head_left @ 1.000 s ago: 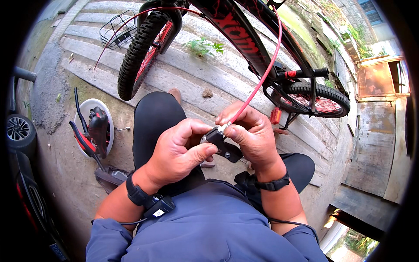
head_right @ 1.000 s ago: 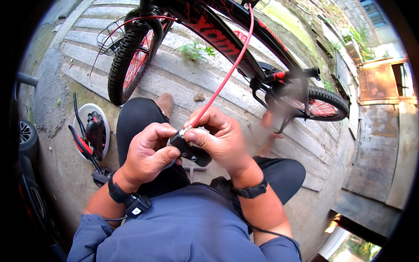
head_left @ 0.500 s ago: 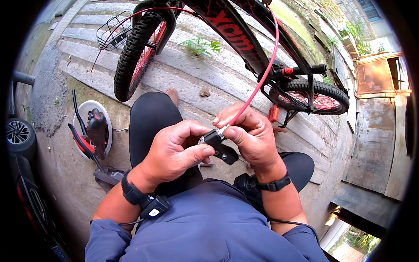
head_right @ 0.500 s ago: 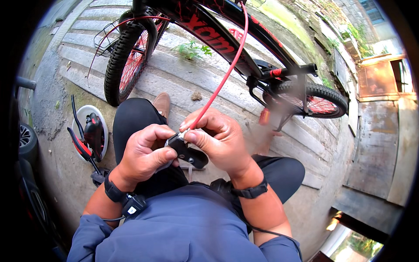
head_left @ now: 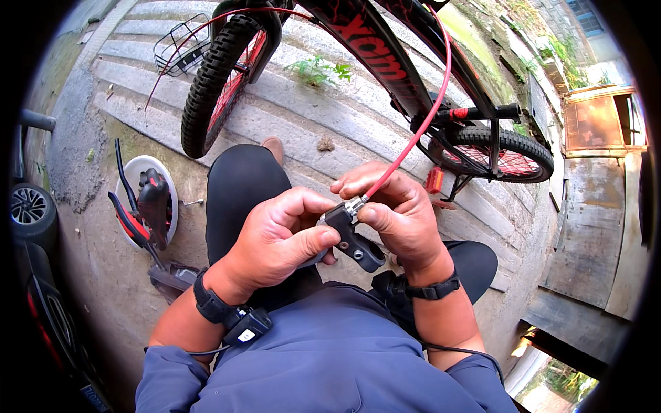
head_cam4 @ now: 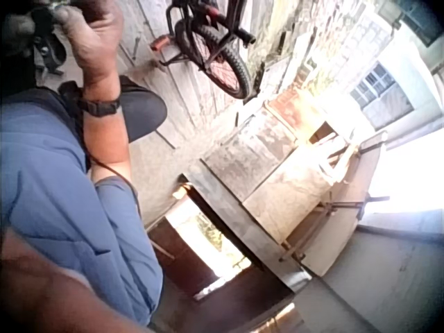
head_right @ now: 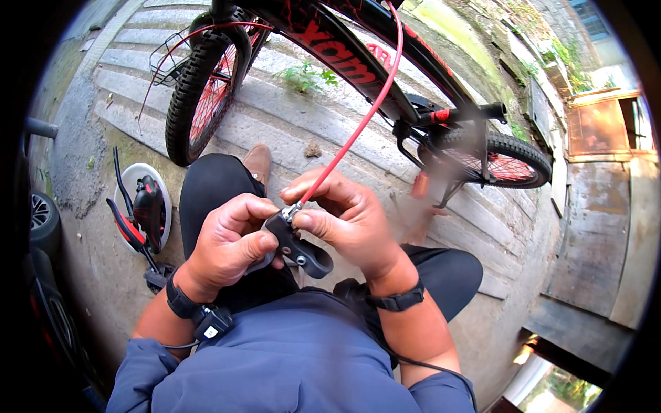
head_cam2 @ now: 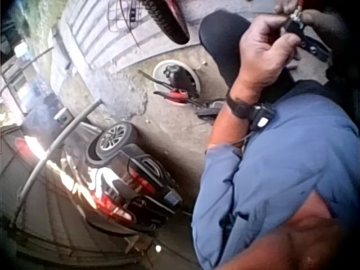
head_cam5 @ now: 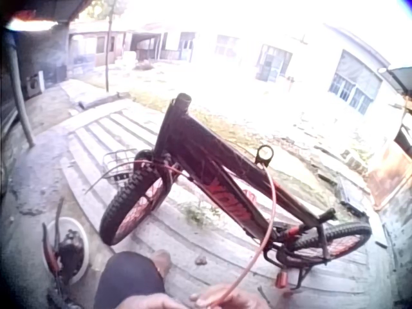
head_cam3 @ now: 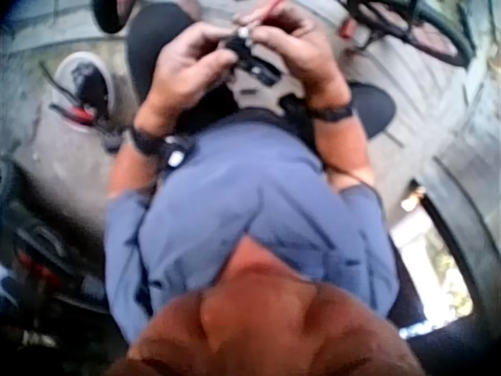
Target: The person adjusts a red brake cable on a black and red bicycle using a silver multi-tool. They manipulate the cable housing and ferrule at the brake lever, then route the cable through the frame and toward the front fork. The person repeatedly tightens and adjusts the cable connection at the lever throughout the clip.
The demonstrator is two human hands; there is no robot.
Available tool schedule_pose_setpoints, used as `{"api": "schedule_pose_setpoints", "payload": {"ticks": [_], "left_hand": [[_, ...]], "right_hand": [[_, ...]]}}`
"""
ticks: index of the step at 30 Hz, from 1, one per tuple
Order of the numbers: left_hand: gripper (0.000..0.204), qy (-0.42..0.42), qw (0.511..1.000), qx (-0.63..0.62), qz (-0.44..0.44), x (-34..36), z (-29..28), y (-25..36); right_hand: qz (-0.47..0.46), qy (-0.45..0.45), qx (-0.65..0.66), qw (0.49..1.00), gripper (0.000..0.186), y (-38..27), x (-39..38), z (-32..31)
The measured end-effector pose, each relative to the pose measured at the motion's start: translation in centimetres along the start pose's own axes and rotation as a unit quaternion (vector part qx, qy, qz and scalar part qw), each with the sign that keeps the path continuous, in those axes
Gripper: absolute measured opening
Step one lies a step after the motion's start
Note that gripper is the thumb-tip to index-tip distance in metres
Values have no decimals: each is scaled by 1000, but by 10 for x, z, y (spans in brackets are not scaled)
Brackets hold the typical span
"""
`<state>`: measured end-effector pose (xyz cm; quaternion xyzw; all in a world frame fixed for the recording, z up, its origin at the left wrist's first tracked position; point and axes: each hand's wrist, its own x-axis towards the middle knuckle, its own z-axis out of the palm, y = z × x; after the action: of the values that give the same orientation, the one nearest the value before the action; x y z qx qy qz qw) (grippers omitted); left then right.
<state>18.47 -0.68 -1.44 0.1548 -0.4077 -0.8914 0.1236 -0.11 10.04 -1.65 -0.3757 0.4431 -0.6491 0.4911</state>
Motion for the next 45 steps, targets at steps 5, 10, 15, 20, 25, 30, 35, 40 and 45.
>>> {"api": "schedule_pose_setpoints", "payload": {"ticks": [5,10,15,20,25,30,35,40,45], "left_hand": [[29,-7,1000,26,4,1,-2,-3],[28,-5,1000,24,10,1,-1,-5],[28,-4,999,31,21,2,0,-7],[28,3,998,55,32,3,1,-9],[28,21,992,112,62,3,3,-11],[27,52,980,173,89,4,5,-15],[29,65,931,313,174,8,2,-21],[31,60,861,430,266,14,6,-14],[35,70,815,476,323,17,7,-17]], "right_hand": [[-12,-19,-22,999,21,4,-3,-10],[30,-41,4,999,23,-4,-3,-8],[43,-47,-6,998,23,-7,-3,-12],[43,-49,-9,998,21,-7,-3,-12],[21,-37,-94,995,19,-11,-2,-10],[-4,2,-172,985,20,-9,-5,-8],[-3,25,-212,977,19,-7,-8,-8],[6,39,-213,976,17,-7,-11,-7],[-24,38,-232,972,16,-3,-10,-7]]}}
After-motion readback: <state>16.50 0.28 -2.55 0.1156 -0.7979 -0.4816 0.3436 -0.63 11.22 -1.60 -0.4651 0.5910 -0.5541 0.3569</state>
